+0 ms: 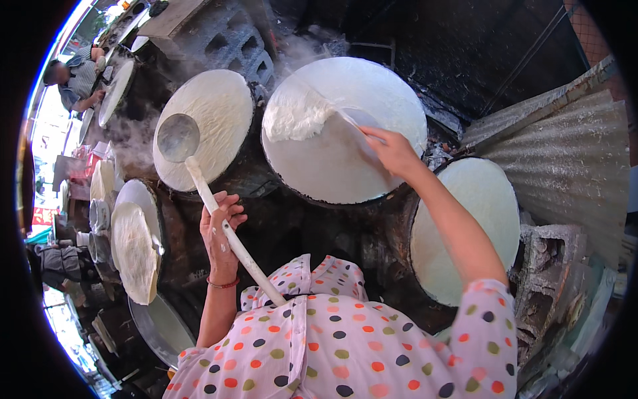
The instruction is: The person ladles batter onto multiple hot griddles, spreads it into thin circular crepes, and flips them as they cook. Finished crepes are stacked on a nearby tray. The process is repeated continuously across several griddles.
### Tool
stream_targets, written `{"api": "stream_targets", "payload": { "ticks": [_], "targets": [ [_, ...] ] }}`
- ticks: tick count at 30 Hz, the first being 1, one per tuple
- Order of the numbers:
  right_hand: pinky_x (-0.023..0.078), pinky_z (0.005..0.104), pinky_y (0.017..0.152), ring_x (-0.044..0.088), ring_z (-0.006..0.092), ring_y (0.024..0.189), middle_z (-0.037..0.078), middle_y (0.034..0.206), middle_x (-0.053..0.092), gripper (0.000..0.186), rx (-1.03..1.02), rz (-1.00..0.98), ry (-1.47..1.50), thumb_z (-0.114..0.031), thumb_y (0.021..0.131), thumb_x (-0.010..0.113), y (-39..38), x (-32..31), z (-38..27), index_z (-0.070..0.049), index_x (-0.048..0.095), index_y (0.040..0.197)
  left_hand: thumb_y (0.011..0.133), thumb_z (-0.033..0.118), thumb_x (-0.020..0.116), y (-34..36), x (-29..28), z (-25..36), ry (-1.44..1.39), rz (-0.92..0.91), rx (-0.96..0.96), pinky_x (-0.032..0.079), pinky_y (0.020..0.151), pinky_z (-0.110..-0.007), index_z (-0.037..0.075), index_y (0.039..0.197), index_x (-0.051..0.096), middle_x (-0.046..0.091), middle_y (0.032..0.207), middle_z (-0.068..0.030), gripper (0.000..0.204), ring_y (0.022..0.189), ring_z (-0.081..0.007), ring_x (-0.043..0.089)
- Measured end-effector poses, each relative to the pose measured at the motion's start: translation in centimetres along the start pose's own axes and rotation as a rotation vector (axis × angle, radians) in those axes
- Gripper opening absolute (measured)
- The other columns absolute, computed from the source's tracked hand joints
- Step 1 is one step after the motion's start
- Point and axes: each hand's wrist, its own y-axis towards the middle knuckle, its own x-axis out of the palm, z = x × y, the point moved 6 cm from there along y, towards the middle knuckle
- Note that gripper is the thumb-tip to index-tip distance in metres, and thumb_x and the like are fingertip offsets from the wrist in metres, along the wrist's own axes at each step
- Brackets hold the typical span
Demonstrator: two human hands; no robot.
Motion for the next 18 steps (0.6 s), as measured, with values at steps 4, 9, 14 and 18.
{"api": "stream_targets", "payload": {
  "ticks": [4, 9, 14, 18],
  "targets": [
    [0.047, 0.0336, 0.091, 0.063, 0.0275, 0.105, 0.016, 0.118, 0.063, 0.033, -0.309, -0.087, -0.117, -0.016, 0.093, 0.053, 1.4, 3.1, -0.6, -0.011, 0.06, 0.124, 0.09, 0.01, 0.053, -1.6, -0.4, 0.3, 0.024, 0.008, 0.015, 0.056, 0.07, -0.03, -0.002, 0.115, 0.056, 0.064, 0.101, -0.0147, 0.028, 0.081, -0.017, 0.063],
    [0.048, 0.0319, 0.088, 0.064, 0.0221, 0.103, 0.014, 0.116, 0.065, 0.033, -0.266, 0.011, -0.133, -0.018, 0.093, 0.054, -9.6, 0.2, 3.4, -0.008, 0.059, 0.124, 0.089, 0.01, 0.053, -1.7, -1.9, -0.2, 0.028, 0.007, -0.01, 0.056, 0.07, -0.029, -0.002, 0.116, 0.055, 0.064, 0.101, -0.015, 0.03, 0.081, -0.0169, 0.063],
    [0.05, 0.0323, 0.078, 0.066, 0.0208, 0.092, 0.015, 0.105, 0.067, 0.034, 0.06, 0.275, 0.168, -0.018, 0.094, 0.054, -7.7, 3.4, 6.2, -0.007, 0.058, 0.125, 0.089, 0.011, 0.053, 0.1, -0.9, -0.1, 0.031, -0.083, -0.045, 0.056, 0.069, -0.03, -0.002, 0.117, 0.055, 0.064, 0.103, -0.0144, 0.031, 0.081, -0.0168, 0.063],
    [0.051, 0.0355, 0.076, 0.066, 0.028, 0.091, 0.02, 0.104, 0.065, 0.036, -0.21, 0.26, -0.227, -0.017, 0.094, 0.054, -13.8, 7.2, 2.4, -0.007, 0.055, 0.129, 0.089, 0.009, 0.054, 1.1, -2.2, 0.6, 0.016, -0.18, -0.054, 0.056, 0.07, -0.029, -0.003, 0.12, 0.054, 0.063, 0.104, -0.0141, 0.033, 0.083, -0.0168, 0.063]
  ]
}}
